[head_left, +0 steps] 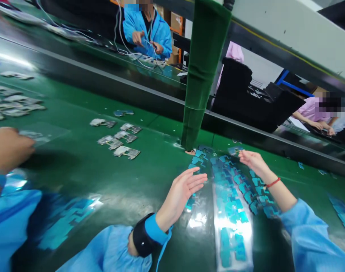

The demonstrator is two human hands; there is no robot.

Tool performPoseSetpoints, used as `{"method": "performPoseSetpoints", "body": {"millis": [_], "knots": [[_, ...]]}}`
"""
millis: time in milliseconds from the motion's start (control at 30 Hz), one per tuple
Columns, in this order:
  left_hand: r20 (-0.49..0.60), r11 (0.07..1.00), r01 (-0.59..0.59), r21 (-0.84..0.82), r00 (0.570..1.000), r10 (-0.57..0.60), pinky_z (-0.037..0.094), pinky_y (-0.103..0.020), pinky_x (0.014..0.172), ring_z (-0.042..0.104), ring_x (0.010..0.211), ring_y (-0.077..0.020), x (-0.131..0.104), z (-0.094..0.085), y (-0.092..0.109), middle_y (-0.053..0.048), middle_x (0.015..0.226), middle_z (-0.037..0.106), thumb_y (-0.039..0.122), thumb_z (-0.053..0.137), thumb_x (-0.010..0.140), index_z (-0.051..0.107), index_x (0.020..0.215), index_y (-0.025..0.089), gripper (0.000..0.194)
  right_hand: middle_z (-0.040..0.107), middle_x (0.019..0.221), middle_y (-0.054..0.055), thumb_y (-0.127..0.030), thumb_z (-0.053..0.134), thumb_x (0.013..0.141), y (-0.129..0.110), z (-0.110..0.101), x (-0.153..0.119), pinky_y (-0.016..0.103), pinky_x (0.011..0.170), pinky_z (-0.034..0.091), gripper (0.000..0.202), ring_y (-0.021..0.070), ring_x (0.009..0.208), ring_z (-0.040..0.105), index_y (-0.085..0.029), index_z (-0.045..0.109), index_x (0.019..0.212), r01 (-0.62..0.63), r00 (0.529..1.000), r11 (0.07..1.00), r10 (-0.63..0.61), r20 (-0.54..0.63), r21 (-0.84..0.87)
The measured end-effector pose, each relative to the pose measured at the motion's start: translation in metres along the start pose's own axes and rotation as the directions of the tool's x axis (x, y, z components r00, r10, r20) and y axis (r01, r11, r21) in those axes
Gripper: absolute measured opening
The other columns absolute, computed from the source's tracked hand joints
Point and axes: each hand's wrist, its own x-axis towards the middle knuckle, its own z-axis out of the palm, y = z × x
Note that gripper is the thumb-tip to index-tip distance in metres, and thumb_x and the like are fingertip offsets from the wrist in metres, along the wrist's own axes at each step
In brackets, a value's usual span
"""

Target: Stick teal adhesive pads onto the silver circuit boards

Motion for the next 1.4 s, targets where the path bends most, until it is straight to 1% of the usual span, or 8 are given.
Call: {"method": "performPoseSetpoints", "body": {"millis": [167, 300, 533, 800, 967, 1133, 1267, 1400], "knots": [[-0.073, 0.997, -0.068, 0.032, 0.995, 0.07, 0.052, -0.028, 0.069, 0.068, 0.071, -0.0191, 0.006, -0.004, 0.009, -0.01, 0.075, 0.074, 0.022, 0.064, 0.071, 0.066, 0.092, 0.01, 0.024, 0.062, 0.108, 0.009, -0.032, 0.058, 0.094, 0.011, -0.086, 0.046, 0.035, 0.075, 0.056, 0.028, 0.0181, 0.089, 0.064, -0.012, 0.059, 0.114, -0.187, 0.943, 0.946, 0.098, -0.318, -0.265], [-0.11, 0.994, -0.102, 0.043, 0.988, 0.106, 0.05, -0.026, 0.064, 0.064, 0.065, -0.0161, 0.007, -0.004, 0.016, -0.006, 0.069, 0.071, 0.019, 0.065, 0.066, 0.067, 0.086, 0.011, 0.021, 0.061, 0.114, 0.01, -0.031, 0.058, 0.093, 0.032, -0.118, 0.047, 0.039, 0.082, 0.054, 0.026, 0.0199, 0.096, 0.062, -0.014, 0.06, 0.114, -0.289, 0.905, 0.82, 0.066, -0.42, -0.494], [-0.122, 0.99, -0.117, 0.083, 0.984, 0.127, 0.048, -0.023, 0.063, 0.062, 0.063, -0.013, 0.009, -0.007, 0.017, -0.003, 0.067, 0.069, 0.019, 0.066, 0.064, 0.066, 0.084, 0.012, 0.022, 0.058, 0.123, 0.01, -0.035, 0.059, 0.093, 0.047, -0.079, 0.095, 0.046, 0.093, 0.049, 0.031, 0.024, 0.109, 0.058, -0.016, 0.059, 0.117, 0.033, 0.964, 0.612, -0.229, -0.137, -0.79], [-0.131, 0.987, -0.068, 0.145, 0.988, 0.088, 0.048, -0.025, 0.061, 0.061, 0.061, -0.0138, 0.018, -0.013, 0.012, -0.004, 0.065, 0.069, 0.026, 0.069, 0.056, 0.067, 0.083, 0.011, 0.031, 0.055, 0.128, 0.01, -0.033, 0.06, 0.092, 0.035, -0.063, 0.158, 0.049, 0.097, 0.045, 0.029, 0.0256, 0.115, 0.054, -0.017, 0.06, 0.117, 0.312, 0.892, 0.407, -0.436, 0.118, -0.858], [-0.088, 0.983, -0.05, 0.176, 0.994, 0.067, 0.048, -0.025, 0.061, 0.061, 0.062, -0.0134, 0.017, -0.014, 0.008, -0.003, 0.067, 0.069, 0.027, 0.068, 0.059, 0.067, 0.083, 0.012, 0.028, 0.053, 0.132, 0.01, -0.036, 0.061, 0.091, 0.045, -0.068, 0.142, 0.053, 0.103, 0.037, 0.029, 0.0279, 0.123, 0.048, -0.017, 0.062, 0.113, 0.414, 0.823, 0.311, -0.53, 0.205, -0.856], [-0.118, 0.98, -0.061, 0.191, 0.989, 0.084, 0.047, -0.024, 0.06, 0.06, 0.06, -0.0124, 0.018, -0.011, 0.01, -0.002, 0.064, 0.067, 0.025, 0.068, 0.056, 0.067, 0.079, 0.012, 0.026, 0.055, 0.129, 0.012, -0.04, 0.059, 0.091, 0.033, -0.06, 0.117, 0.053, 0.101, 0.039, 0.037, 0.0284, 0.12, 0.051, -0.015, 0.058, 0.119, 0.432, 0.812, 0.351, -0.553, 0.189, -0.831], [-0.143, 0.978, -0.062, 0.2, 0.985, 0.092, 0.047, -0.023, 0.061, 0.061, 0.061, -0.0119, 0.017, -0.01, 0.013, -0.002, 0.065, 0.068, 0.026, 0.068, 0.058, 0.067, 0.079, 0.013, 0.026, 0.065, 0.113, 0.012, -0.049, 0.049, 0.093, 0.031, -0.036, 0.057, 0.044, 0.091, 0.05, 0.042, 0.0266, 0.103, 0.063, -0.018, 0.061, 0.119, 0.478, 0.821, 0.408, -0.522, 0.231, -0.778], [-0.111, 0.971, -0.065, 0.229, 0.99, 0.093, 0.047, -0.023, 0.06, 0.061, 0.061, -0.0119, 0.015, -0.01, 0.011, -0.002, 0.065, 0.068, 0.026, 0.067, 0.059, 0.067, 0.078, 0.013, 0.024, 0.061, 0.122, 0.015, -0.065, 0.064, 0.076, 0.055, -0.007, -0.014, 0.05, 0.091, 0.05, 0.066, 0.0353, 0.109, 0.059, -0.019, 0.061, 0.122, 0.471, 0.847, 0.431, -0.464, 0.258, -0.769]]}}
